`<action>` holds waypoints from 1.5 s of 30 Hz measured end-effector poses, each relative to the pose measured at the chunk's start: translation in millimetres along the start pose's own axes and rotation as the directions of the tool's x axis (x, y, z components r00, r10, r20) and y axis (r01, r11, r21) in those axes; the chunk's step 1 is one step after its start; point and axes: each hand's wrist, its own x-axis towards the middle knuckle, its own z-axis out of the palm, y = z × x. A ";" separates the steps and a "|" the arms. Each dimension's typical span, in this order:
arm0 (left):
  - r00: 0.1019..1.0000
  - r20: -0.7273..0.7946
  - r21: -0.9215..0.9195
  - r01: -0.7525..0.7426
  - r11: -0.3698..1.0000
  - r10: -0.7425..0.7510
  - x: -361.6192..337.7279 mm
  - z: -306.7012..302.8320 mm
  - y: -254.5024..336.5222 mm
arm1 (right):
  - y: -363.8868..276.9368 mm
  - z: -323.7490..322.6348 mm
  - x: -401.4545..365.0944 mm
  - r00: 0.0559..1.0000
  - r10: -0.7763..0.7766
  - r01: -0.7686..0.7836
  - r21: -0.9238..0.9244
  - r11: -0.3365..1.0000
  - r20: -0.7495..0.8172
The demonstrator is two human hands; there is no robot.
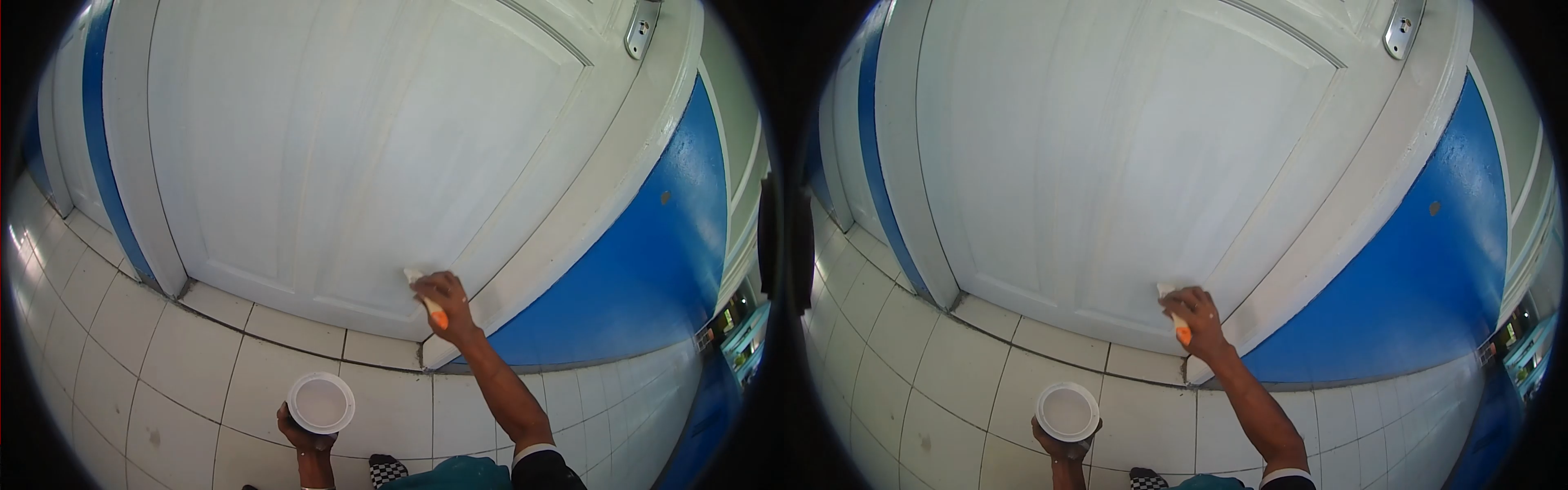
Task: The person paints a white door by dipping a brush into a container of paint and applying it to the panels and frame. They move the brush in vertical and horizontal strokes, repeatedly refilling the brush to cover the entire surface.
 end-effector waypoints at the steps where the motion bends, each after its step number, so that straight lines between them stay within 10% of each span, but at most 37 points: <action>1: 1.000 -0.018 -0.006 0.007 1.000 -0.007 -0.9 3.2 -0.2 | 0.2 -15.0 25.1 0.992 0.019 -0.015 0.035 0.999 -0.124; 10: 0.997 -0.077 0.037 0.030 0.999 -0.027 1.4 13.0 1.2 | -11.2 -127.7 168.9 0.776 -0.313 0.130 -0.346 0.929 -0.548; 15: 0.998 -0.060 0.030 0.014 0.999 -0.012 -4.1 31.4 7.1 | -3.8 -49.4 77.6 0.956 -0.196 0.087 -0.424 0.902 -0.220; 22: 0.996 -0.087 -0.047 0.014 0.999 -0.018 -1.9 21.2 11.7 | -11.9 5.8 6.9 0.992 -0.028 0.030 -0.016 0.999 0.126; 30: 0.998 0.064 -0.018 0.026 1.000 -0.024 4.2 10.2 13.0 | -20.9 -146.5 190.5 0.862 -0.059 0.037 -0.054 0.998 -0.503; 33: 0.997 -0.080 -0.037 0.009 0.999 -0.012 4.6 12.9 8.4 | -21.3 -172.2 214.4 0.737 -0.349 0.125 -0.392 0.911 -0.578; 45: 0.999 -0.039 0.000 -0.020 1.000 0.020 1.9 13.8 14.3 | -11.7 -37.5 36.3 0.995 -0.093 0.089 -0.097 0.991 -0.037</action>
